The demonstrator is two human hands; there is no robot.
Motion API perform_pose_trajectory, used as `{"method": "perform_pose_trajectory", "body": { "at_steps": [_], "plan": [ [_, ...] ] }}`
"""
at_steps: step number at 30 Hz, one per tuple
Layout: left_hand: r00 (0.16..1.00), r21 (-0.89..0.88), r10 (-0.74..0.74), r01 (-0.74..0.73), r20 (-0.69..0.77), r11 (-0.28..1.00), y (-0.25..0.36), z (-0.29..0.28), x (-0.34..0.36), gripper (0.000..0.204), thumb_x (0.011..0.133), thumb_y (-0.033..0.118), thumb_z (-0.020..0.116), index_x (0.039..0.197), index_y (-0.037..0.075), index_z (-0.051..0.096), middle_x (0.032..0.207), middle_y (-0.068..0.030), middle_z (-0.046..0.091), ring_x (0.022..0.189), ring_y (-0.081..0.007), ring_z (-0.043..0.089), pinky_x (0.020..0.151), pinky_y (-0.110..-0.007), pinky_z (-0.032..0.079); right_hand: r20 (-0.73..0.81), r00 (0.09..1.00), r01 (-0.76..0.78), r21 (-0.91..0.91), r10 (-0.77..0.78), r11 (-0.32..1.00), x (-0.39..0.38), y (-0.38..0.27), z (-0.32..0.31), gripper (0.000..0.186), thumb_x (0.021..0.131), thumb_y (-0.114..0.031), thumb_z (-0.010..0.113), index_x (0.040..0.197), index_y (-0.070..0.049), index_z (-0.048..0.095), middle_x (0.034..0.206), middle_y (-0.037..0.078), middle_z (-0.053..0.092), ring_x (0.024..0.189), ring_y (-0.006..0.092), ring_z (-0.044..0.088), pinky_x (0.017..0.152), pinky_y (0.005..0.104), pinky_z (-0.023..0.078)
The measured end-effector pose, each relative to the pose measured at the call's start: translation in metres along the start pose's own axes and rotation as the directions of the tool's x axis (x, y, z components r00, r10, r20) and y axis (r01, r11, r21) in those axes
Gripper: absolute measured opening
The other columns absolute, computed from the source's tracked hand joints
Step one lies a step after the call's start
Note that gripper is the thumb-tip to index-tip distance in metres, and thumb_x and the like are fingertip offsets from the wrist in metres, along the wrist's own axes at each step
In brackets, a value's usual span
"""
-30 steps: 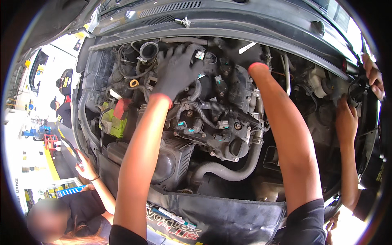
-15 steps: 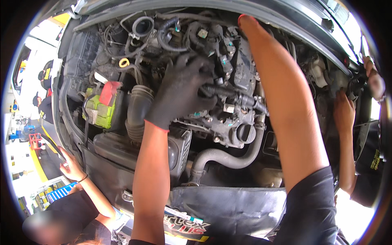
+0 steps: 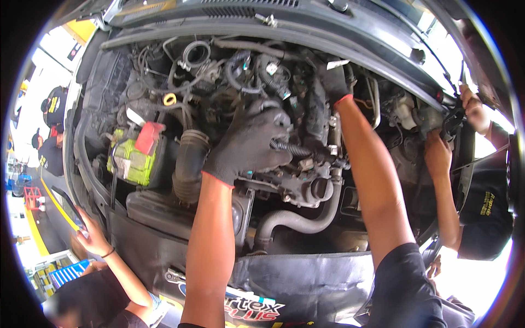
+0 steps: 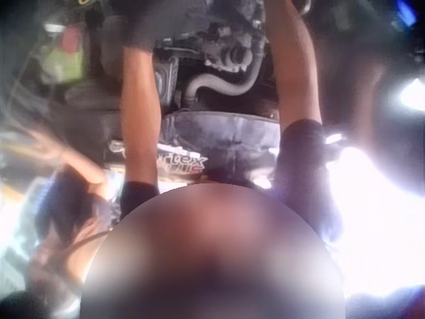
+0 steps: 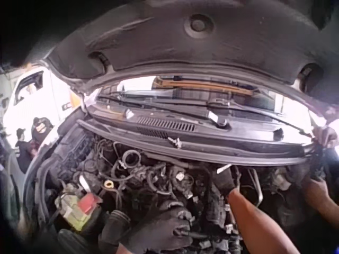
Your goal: The person works inside a car engine bay, manipulating hoses and electrical connectors while wearing gloves. They adjust components near the intake manifold and valve cover, occasionally using a marker to label parts. A coworker assists by holding a flashlight and observing the work.
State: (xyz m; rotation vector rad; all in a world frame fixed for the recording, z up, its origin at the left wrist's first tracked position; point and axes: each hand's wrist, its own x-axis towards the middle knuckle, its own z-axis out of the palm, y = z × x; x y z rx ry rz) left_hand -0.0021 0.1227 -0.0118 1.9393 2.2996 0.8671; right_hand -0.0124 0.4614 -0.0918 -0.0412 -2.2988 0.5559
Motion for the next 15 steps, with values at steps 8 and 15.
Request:
{"method": "perform_pose_trajectory", "body": {
  "at_steps": [8, 15],
  "plan": [
    [0.989, -0.138, -0.064, 0.082, 0.132, 0.987, 0.005, -0.011, 0.008, 0.022, 0.085, 0.025, 0.083, 0.087, 0.003, 0.081, 0.105, -0.0081, 0.073, 0.118, -0.0313, 0.064, 0.108, -0.045, 0.047, -0.097, 0.93, -0.355, 0.014, 0.354, 0.935, 0.004, -0.033, 0.006, 0.041, 0.103, -0.035, 0.061, 0.122, 0.0, 0.07, 0.125, 0.03, 0.069, 0.118, 0.0509, 0.064, 0.096, 0.0599, 0.051],
    [0.986, -0.11, -0.089, 0.105, 0.144, 0.988, 0.007, -0.007, 0.016, 0.02, 0.091, 0.024, 0.079, 0.09, 0.005, 0.083, 0.106, -0.0073, 0.076, 0.116, -0.0313, 0.064, 0.104, -0.044, 0.05, 0.097, 0.899, -0.338, -0.463, 0.426, 0.819, -0.034, -0.058, -0.016, 0.043, 0.102, -0.033, 0.067, 0.133, -0.004, 0.059, 0.107, 0.026, 0.074, 0.094, 0.048, 0.073, 0.077, 0.0575, 0.059]
  ]
}}
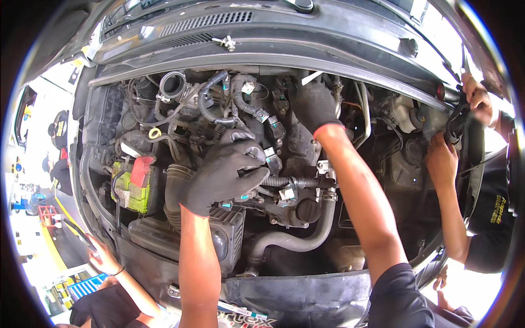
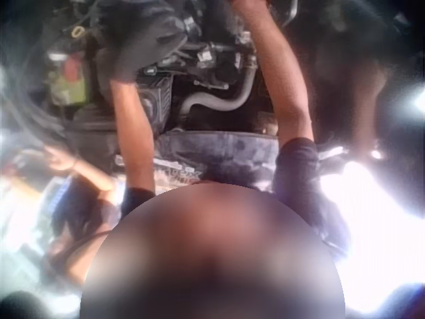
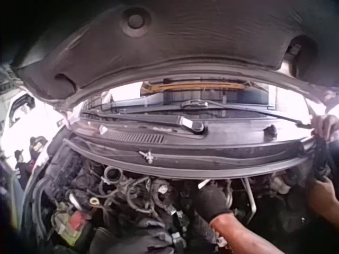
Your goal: The person works inside a car engine bay, manipulating hoses and electrical connectors while wearing gloves. They adjust components near the intake manifold and valve cover, occasionally using a marker to label parts. A coworker assists by holding a flashlight and observing the work.
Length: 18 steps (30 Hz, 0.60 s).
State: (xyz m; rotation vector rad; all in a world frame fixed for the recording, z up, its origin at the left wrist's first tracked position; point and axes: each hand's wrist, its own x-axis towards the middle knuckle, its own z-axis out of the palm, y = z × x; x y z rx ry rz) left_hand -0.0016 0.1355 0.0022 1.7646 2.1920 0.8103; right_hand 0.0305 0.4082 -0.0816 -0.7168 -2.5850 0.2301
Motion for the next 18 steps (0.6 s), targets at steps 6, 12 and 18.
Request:
{"method": "perform_pose_trajectory", "body": {
  "at_steps": [6, 12, 18],
  "plan": [
    [0.999, -0.024, -0.027, 0.028, 0.044, 0.999, 0.003, -0.005, 0.006, 0.017, 0.089, 0.023, 0.08, 0.087, 0.006, 0.082, 0.103, -0.0051, 0.076, 0.118, -0.0306, 0.063, 0.105, -0.045, 0.05, -0.079, 0.89, 0.45, 0.01, -0.448, 0.893, 0.029, 0.004, -0.035, 0.029, 0.103, -0.037, 0.065, 0.112, -0.01, 0.072, 0.107, 0.019, 0.076, 0.092, 0.0423, 0.074, 0.077, 0.0544, 0.06],
    [0.997, -0.064, 0.022, -0.017, 0.078, 0.998, 0.003, -0.008, 0.015, 0.012, 0.085, 0.015, 0.081, 0.08, 0.005, 0.078, 0.097, -0.0059, 0.073, 0.109, -0.0302, 0.063, 0.1, -0.043, 0.049, -0.101, 0.942, 0.33, 0.12, -0.319, 0.936, 0.027, 0.022, 0.004, 0.033, 0.095, -0.031, 0.072, 0.116, -0.006, 0.072, 0.105, 0.019, 0.075, 0.097, 0.0434, 0.072, 0.085, 0.0569, 0.057],
    [0.996, -0.038, 0.02, -0.017, 0.091, 0.999, 0.002, -0.008, 0.011, 0.009, 0.082, 0.012, 0.082, 0.08, 0.004, 0.077, 0.097, -0.0054, 0.072, 0.11, -0.0295, 0.062, 0.1, -0.043, 0.049, -0.26, 0.886, 0.396, -0.005, -0.383, 0.918, 0.019, 0.001, 0.0, 0.043, 0.08, -0.026, 0.076, 0.114, 0.0, 0.073, 0.103, 0.023, 0.075, 0.101, 0.0427, 0.073, 0.093, 0.0521, 0.058]
  ]
}}
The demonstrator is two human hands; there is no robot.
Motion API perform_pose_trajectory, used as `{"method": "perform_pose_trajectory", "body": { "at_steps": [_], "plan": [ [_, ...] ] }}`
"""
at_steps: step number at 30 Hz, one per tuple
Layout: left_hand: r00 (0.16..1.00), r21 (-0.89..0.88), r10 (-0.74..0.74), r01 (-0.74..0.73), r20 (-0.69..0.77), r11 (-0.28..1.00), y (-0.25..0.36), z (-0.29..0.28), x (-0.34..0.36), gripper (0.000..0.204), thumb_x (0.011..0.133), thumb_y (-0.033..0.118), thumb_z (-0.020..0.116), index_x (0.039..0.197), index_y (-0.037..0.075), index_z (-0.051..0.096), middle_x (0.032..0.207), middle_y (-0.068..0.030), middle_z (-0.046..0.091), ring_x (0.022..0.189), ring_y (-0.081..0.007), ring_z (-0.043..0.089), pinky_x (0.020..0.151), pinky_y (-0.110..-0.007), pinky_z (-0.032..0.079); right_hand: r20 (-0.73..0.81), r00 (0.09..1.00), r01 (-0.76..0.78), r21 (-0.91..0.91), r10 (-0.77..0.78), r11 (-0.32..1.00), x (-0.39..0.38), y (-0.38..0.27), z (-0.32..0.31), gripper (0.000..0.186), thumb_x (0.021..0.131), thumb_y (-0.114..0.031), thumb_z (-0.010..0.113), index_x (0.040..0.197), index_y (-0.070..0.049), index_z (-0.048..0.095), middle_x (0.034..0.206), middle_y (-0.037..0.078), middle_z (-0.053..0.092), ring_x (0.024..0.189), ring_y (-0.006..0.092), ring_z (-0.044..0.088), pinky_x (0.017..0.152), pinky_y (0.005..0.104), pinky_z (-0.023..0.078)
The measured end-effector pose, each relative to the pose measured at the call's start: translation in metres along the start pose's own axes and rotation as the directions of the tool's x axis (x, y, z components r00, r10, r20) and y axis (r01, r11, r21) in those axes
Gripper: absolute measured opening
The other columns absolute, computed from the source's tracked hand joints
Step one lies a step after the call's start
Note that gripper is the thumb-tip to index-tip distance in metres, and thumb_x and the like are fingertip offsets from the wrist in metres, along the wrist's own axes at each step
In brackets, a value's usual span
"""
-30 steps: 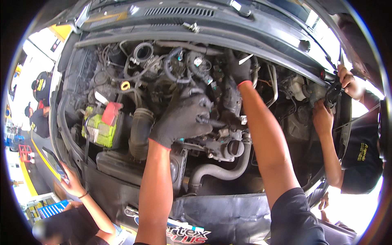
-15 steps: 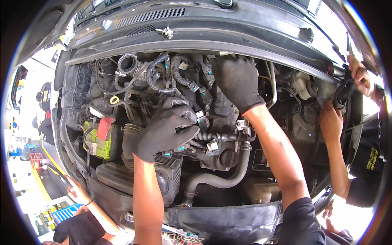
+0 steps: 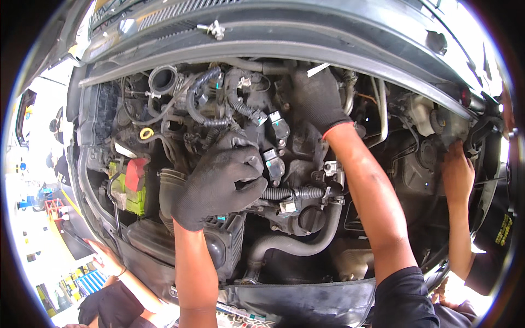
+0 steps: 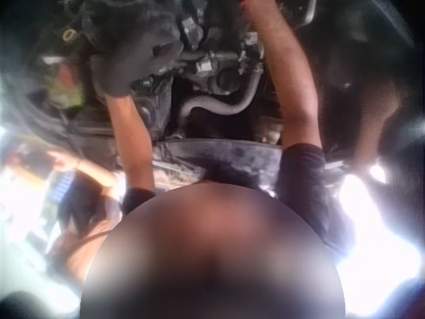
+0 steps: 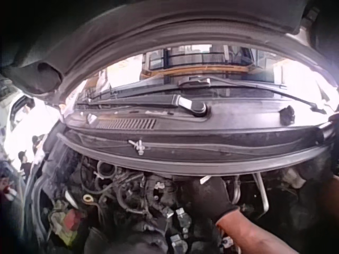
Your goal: The person works inside a car engine bay, manipulating hoses and electrical connectors while wearing gloves. They adjust components near the intake manifold and valve cover, occasionally using a marker to label parts. A coworker assists by holding a flashlight and observing the work.
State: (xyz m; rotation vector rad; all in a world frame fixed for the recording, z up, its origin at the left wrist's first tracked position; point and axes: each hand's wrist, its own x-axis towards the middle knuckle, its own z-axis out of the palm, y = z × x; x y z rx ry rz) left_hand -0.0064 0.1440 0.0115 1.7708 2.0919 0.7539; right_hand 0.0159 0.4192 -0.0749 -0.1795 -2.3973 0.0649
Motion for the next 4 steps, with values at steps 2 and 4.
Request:
{"method": "perform_pose_trajectory", "body": {
  "at_steps": [2, 4],
  "plan": [
    [1.0, 0.008, -0.007, 0.008, -0.014, 1.0, -0.0014, 0.0017, -0.0005, 0.01, 0.082, 0.012, 0.082, 0.081, 0.004, 0.077, 0.098, -0.0055, 0.072, 0.11, -0.0299, 0.062, 0.101, -0.044, 0.048, -0.013, 0.999, 0.03, -0.008, -0.03, 1.0, -0.0018, 0.0051, 0.0078, 0.049, 0.08, -0.026, 0.077, 0.119, 0.003, 0.071, 0.117, 0.026, 0.07, 0.11, 0.044, 0.07, 0.099, 0.0521, 0.055],
    [0.999, -0.003, 0.024, -0.024, -0.046, 1.0, -0.0051, 0.0051, 0.0022, 0.019, 0.084, 0.013, 0.08, 0.071, 0.002, 0.071, 0.091, -0.0079, 0.071, 0.105, -0.0315, 0.064, 0.096, -0.045, 0.053, 0.134, 0.991, -0.034, 0.043, 0.028, 0.998, -0.0053, 0.0091, 0.0065, 0.054, 0.084, -0.032, 0.079, 0.127, -0.001, 0.069, 0.141, 0.027, 0.06, 0.129, 0.0444, 0.061, 0.109, 0.0565, 0.05]
  ]
}}
